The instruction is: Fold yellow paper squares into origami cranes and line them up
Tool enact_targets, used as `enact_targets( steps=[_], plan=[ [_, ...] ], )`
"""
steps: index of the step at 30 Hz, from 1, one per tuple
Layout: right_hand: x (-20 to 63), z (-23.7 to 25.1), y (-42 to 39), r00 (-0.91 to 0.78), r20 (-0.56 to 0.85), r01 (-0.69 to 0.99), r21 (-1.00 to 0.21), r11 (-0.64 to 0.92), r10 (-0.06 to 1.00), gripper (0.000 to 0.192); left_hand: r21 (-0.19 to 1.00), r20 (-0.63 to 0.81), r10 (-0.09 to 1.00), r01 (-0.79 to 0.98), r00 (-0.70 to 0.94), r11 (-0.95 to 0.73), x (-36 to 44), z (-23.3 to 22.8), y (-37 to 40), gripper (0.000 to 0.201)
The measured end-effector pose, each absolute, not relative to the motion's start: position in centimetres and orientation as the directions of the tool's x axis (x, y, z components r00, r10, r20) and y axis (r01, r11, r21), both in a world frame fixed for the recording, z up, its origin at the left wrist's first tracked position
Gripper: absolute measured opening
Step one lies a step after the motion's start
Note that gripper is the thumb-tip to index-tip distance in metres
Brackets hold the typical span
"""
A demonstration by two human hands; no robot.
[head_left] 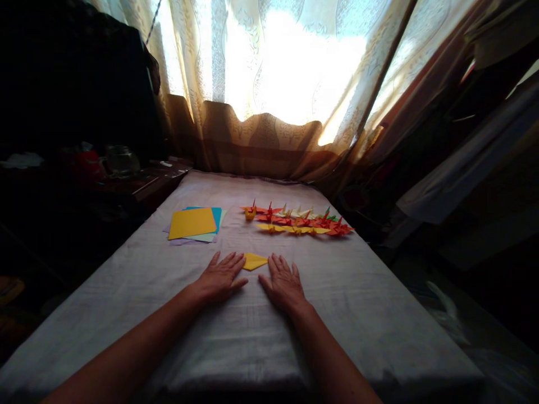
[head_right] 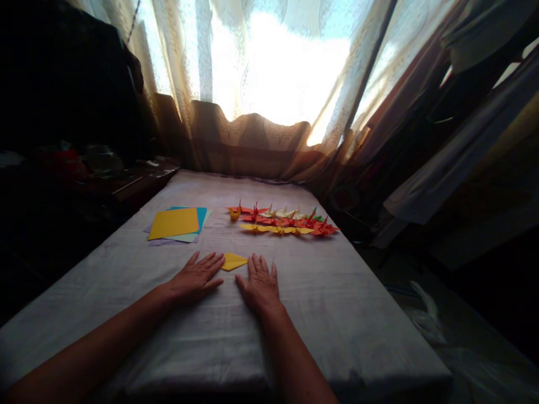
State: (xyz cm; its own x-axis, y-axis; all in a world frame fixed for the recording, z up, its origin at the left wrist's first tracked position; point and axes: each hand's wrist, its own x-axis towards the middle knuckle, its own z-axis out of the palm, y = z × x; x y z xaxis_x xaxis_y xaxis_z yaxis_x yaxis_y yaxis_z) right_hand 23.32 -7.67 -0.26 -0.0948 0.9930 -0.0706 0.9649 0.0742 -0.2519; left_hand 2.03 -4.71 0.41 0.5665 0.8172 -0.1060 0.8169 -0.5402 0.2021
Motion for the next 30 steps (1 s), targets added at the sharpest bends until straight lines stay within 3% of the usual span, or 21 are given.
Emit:
enact_targets(
  steps=[7, 9, 13, 16, 21, 26, 30],
  plan=[
    [22.9, 0.2, -7.8, -0.060, -0.127, 0.971, -0.237, 0.028, 0.990, 0.066, 0.140, -0.135, 0.803, 0.813, 0.581, -0.565, 0.4, 0.9, -4.9, 0.061],
    [22.5, 0.5, -7.9, -0.047, -0.088, 0.975, -0.221, 0.026, 0.995, 0.065, 0.127, -0.113, 0.806, 0.813, 0.581, -0.568, 0.4, 0.7, -4.8, 0.060],
    [21.3, 0.9, -8.0, -0.268, 0.059, 0.942, -0.195, 0.274, 0.962, 0.059, 0.106, -0.078, 0.808, 0.811, 0.583, -0.575, 0.5, 0.2, -4.8, 0.058],
    [20.8, 0.9, -8.0, -0.423, 0.026, 0.881, -0.223, 0.418, 0.906, 0.054, 0.100, -0.054, 0.814, 0.814, 0.578, -0.572, 0.6, 0.0, -4.8, 0.056],
    [21.8, 0.2, -8.6, -0.445, -0.026, 0.870, -0.251, 0.425, 0.895, 0.057, 0.105, -0.021, 0.821, 0.818, 0.570, -0.566, 0.7, -0.3, -4.9, 0.056],
    [22.3, 0.3, -9.2, -0.438, 0.020, 0.870, -0.245, 0.429, 0.899, 0.054, 0.120, -0.017, 0.809, 0.805, 0.587, -0.581, 0.6, 0.4, -4.6, 0.052],
    [21.6, 0.8, -9.0, -0.415, 0.087, 0.864, -0.274, 0.422, 0.906, 0.041, 0.145, 0.010, 0.786, 0.777, 0.618, -0.613, 0.7, 2.0, -3.5, 0.033]
  ],
)
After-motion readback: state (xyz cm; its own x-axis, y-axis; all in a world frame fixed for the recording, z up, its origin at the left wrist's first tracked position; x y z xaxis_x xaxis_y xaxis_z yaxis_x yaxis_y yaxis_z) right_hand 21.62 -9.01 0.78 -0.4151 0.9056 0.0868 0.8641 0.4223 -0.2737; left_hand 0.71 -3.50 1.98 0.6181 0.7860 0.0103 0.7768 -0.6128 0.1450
